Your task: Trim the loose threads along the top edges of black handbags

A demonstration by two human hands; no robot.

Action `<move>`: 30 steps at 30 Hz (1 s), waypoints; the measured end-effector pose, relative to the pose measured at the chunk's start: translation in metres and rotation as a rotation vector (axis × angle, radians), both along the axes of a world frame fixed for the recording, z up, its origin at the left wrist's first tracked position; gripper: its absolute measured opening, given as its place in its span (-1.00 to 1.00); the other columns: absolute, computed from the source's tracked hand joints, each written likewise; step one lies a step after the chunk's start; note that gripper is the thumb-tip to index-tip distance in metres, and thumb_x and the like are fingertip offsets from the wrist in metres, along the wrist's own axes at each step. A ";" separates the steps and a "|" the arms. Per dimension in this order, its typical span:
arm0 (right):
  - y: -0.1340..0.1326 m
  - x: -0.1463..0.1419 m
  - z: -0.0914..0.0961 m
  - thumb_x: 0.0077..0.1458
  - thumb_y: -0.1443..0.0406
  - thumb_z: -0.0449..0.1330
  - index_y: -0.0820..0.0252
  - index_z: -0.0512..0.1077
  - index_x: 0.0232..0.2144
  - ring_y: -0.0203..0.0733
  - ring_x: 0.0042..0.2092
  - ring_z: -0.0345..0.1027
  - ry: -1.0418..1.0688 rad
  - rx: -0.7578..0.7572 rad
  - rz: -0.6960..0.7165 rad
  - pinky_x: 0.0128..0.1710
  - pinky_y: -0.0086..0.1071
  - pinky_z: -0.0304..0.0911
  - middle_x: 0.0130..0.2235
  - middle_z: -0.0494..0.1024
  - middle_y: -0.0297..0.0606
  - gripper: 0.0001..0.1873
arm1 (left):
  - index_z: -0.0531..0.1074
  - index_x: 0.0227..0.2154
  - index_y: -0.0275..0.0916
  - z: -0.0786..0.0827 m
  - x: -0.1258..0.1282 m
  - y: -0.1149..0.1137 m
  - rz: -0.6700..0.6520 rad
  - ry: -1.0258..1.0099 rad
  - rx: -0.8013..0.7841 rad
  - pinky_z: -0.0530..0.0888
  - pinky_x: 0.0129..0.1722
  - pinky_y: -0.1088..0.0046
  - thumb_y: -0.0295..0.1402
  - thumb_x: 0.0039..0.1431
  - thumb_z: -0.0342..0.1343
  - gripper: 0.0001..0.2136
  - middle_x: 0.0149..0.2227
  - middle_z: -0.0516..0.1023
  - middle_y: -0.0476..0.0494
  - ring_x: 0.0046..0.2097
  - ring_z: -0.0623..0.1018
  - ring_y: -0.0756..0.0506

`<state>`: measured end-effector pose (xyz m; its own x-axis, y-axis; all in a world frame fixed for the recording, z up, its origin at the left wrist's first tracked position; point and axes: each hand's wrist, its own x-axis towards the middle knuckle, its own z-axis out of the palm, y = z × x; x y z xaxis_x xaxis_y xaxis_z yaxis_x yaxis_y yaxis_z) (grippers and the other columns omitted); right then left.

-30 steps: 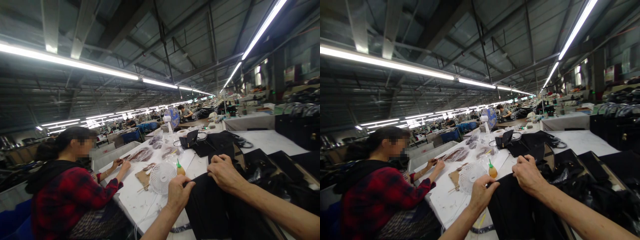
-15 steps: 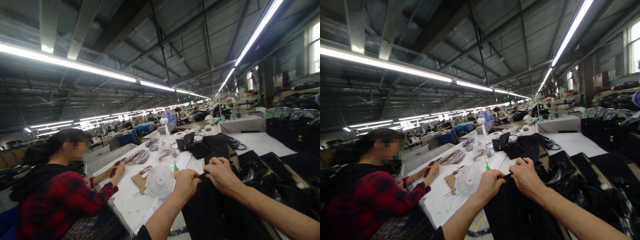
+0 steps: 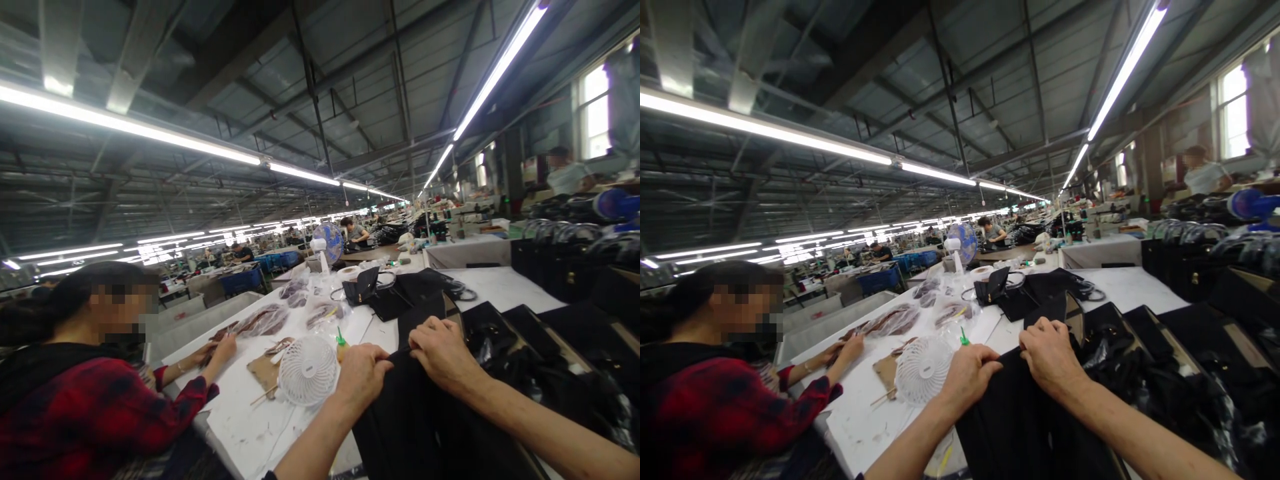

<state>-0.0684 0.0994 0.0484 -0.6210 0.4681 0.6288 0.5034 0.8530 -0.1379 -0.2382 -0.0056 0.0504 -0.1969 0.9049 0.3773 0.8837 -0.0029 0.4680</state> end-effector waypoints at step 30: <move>0.016 -0.006 -0.001 -0.04 0.51 0.30 0.13 0.44 -0.44 -0.11 -0.18 0.25 -0.013 -0.054 -0.050 -0.15 -0.22 -0.09 -0.37 0.49 -0.35 -0.81 | 0.61 -0.39 -0.14 0.001 -0.001 -0.002 0.001 -0.053 0.033 0.35 -0.25 0.43 -0.39 0.04 0.20 -0.91 -0.38 0.61 0.00 -0.29 0.54 -0.06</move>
<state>-0.0747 0.1150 0.0475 -0.6038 0.5319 0.5938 0.5474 0.8181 -0.1762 -0.2389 -0.0074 0.0511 -0.2178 0.8922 0.3957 0.8578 -0.0184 0.5136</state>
